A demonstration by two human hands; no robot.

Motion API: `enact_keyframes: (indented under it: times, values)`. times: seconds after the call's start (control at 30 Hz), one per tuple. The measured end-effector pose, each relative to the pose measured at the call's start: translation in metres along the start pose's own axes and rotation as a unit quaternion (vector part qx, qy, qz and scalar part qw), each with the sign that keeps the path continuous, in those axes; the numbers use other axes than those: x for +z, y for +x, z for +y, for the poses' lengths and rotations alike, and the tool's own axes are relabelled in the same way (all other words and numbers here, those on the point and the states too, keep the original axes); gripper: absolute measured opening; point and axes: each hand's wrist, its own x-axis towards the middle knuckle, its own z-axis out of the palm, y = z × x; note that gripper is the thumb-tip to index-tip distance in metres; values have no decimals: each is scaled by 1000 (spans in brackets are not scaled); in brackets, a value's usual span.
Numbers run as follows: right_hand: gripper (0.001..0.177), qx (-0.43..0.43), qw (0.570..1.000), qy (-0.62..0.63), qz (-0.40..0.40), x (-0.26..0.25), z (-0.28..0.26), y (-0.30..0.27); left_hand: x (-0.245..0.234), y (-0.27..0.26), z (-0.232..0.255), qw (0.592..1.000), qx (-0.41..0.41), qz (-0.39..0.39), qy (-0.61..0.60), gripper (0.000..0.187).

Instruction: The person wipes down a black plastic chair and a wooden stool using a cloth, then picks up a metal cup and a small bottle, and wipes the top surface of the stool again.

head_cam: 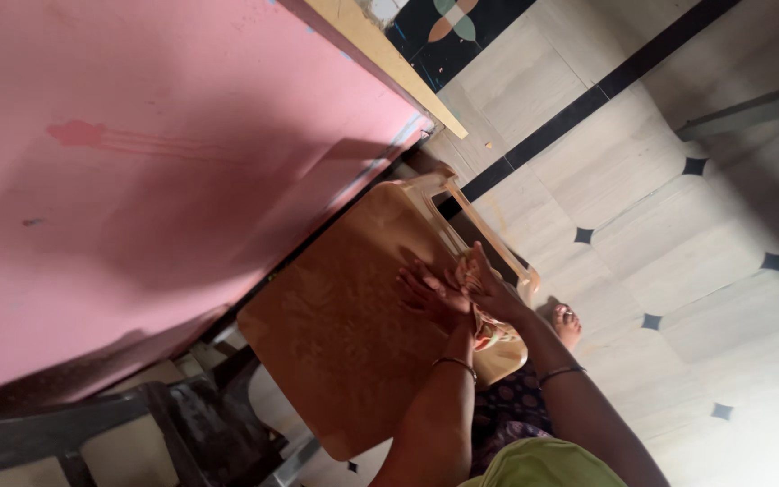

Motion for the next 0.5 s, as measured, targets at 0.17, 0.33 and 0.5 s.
enact_keyframes:
  times: [0.17,0.33,0.5]
  values:
    - [91,-6,998,35,-54,1,-4,37,-22,6,5,999,-3,-33,-23,84]
    - [88,103,984,-122,-79,-3,-50,82,-62,24,20,965,-53,-249,58,119]
    - [99,80,974,-200,-77,5,-69,124,-63,24,20,979,-13,-194,55,112]
